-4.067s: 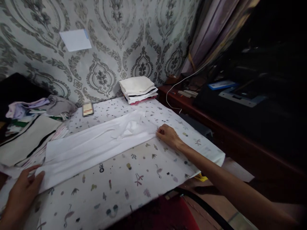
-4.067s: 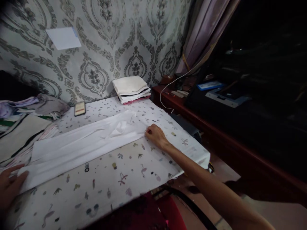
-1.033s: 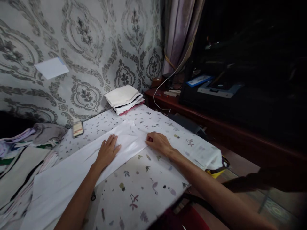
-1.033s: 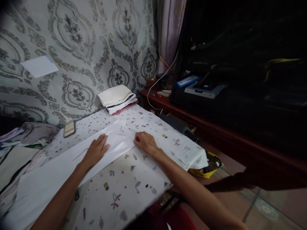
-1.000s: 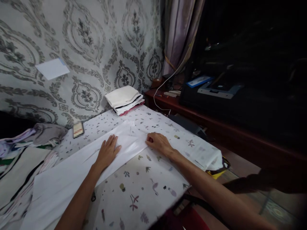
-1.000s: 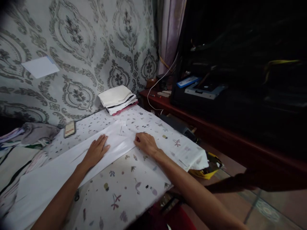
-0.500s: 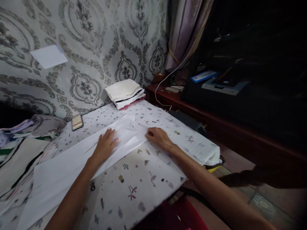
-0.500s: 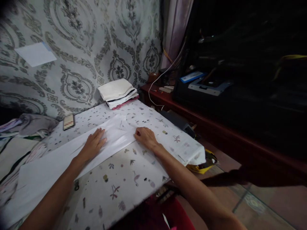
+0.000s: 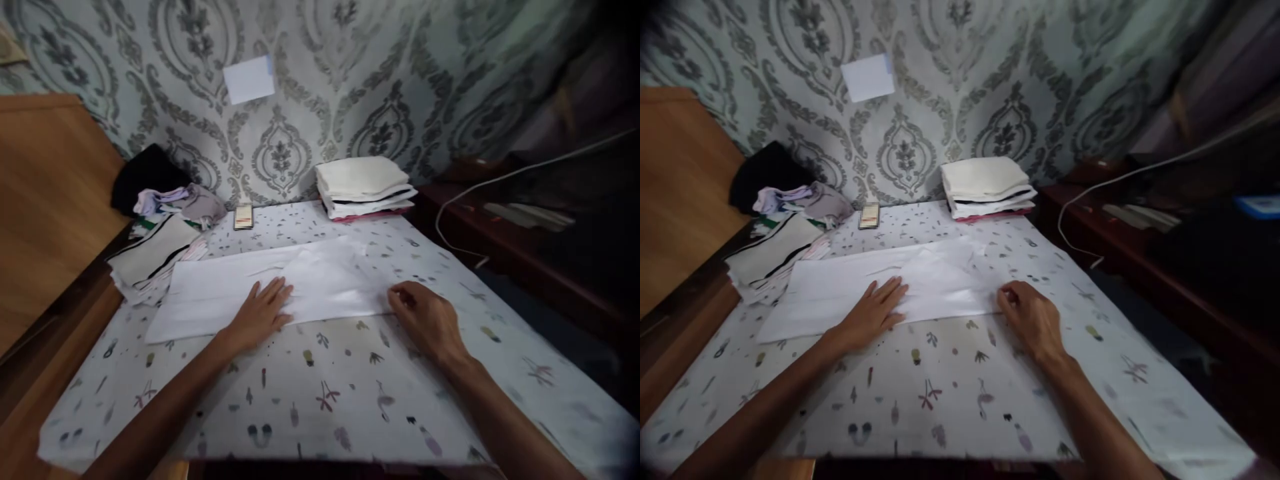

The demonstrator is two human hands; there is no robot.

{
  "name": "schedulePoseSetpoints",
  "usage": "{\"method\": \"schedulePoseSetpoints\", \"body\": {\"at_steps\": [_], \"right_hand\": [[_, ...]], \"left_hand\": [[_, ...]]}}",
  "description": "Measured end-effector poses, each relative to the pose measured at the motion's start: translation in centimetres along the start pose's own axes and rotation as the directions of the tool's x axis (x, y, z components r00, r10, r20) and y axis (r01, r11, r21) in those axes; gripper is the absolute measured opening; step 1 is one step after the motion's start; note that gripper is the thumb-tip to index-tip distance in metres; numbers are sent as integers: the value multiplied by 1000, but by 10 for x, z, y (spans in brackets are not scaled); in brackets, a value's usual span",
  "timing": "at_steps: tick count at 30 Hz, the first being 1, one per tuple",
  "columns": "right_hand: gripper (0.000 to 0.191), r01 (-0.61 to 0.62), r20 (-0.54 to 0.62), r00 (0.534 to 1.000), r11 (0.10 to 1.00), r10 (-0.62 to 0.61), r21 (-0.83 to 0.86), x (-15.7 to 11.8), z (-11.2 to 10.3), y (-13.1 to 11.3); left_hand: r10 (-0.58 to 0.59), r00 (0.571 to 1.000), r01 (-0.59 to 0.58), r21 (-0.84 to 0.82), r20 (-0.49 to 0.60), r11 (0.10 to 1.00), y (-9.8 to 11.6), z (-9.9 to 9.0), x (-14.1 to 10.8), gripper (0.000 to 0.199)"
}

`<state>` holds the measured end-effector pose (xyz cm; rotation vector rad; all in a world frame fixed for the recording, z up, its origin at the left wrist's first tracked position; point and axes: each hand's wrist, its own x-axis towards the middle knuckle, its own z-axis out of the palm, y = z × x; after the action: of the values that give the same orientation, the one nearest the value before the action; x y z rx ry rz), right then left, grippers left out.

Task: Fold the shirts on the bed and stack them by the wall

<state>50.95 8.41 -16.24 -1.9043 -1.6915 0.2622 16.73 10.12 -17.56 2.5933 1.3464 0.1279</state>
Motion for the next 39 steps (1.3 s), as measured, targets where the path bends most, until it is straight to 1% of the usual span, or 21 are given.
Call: {"method": "schedulePoseSetpoints", "body": {"at_steps": [1, 2, 4, 5, 7, 10, 12, 14, 15, 17, 20, 23, 27, 30, 33, 36, 39], "right_hand": [[21, 55, 5, 998, 998, -55, 18, 0, 2, -7], [23, 119, 35, 992, 992, -120, 44, 1, 5, -14], [25, 249, 130, 957, 964, -260, 97, 4, 14, -31], [26, 312, 178, 927, 943, -330, 120, 6, 21, -39], [26, 438, 252, 849, 885, -464, 157, 13, 38, -58], [31, 605, 295, 714, 772, -635, 196, 25, 70, -88], [35, 675, 309, 645, 711, -699, 198, 33, 91, -112], [38, 713, 338, 606, 680, -720, 171, 40, 111, -138], [41, 721, 360, 598, 677, -716, 149, 43, 120, -151], [47, 720, 410, 600, 687, -687, 98, 46, 137, -172], [53, 706, 461, 616, 707, -639, 36, 45, 156, -189], [54, 718, 466, 614, 696, -636, 4, 40, 165, -191], [53, 739, 476, 594, 674, -649, -3, 37, 164, -187], [52, 742, 477, 589, 671, -652, 1, 38, 162, -187], [51, 740, 462, 590, 672, -662, 17, 39, 162, -187], [51, 735, 470, 586, 677, -660, 33, 39, 163, -187], [53, 715, 494, 599, 698, -630, 23, 38, 164, -193]], "left_hand": [[-29, 1000, 30, 4, -7, 1000, -6, 0, -12, 64], [-62, 998, 62, 11, -18, 998, -12, 0, -25, 64], [-127, 991, 128, 33, -45, 991, -25, 0, -47, 62], [-156, 986, 158, 46, -55, 986, -32, -1, -58, 61], [-205, 976, 210, 69, -70, 975, -48, -5, -76, 60], [-282, 954, 291, 87, -107, 953, -75, -17, -94, 58], [-345, 928, 361, 104, -143, 927, -96, -29, -100, 57], [-402, 901, 425, 145, -165, 893, -119, -44, -99, 55], [-427, 888, 455, 186, -172, 871, -131, -52, -96, 53], [-463, 867, 498, 281, -184, 821, -153, -68, -86, 47], [-482, 849, 529, 362, -216, 768, -181, -85, -67, 41], [-468, 855, 518, 372, -223, 770, -200, -89, -50, 34], [-446, 866, 499, 379, -225, 779, -214, -83, -41, 36], [-439, 865, 501, 372, -242, 782, -217, -82, -41, 37], [-445, 857, 513, 351, -260, 783, -213, -84, -44, 39], [-446, 853, 516, 311, -271, 798, -199, -83, -51, 39], [-417, 877, 461, 177, -237, 869, -178, -69, -62, 44]]}}
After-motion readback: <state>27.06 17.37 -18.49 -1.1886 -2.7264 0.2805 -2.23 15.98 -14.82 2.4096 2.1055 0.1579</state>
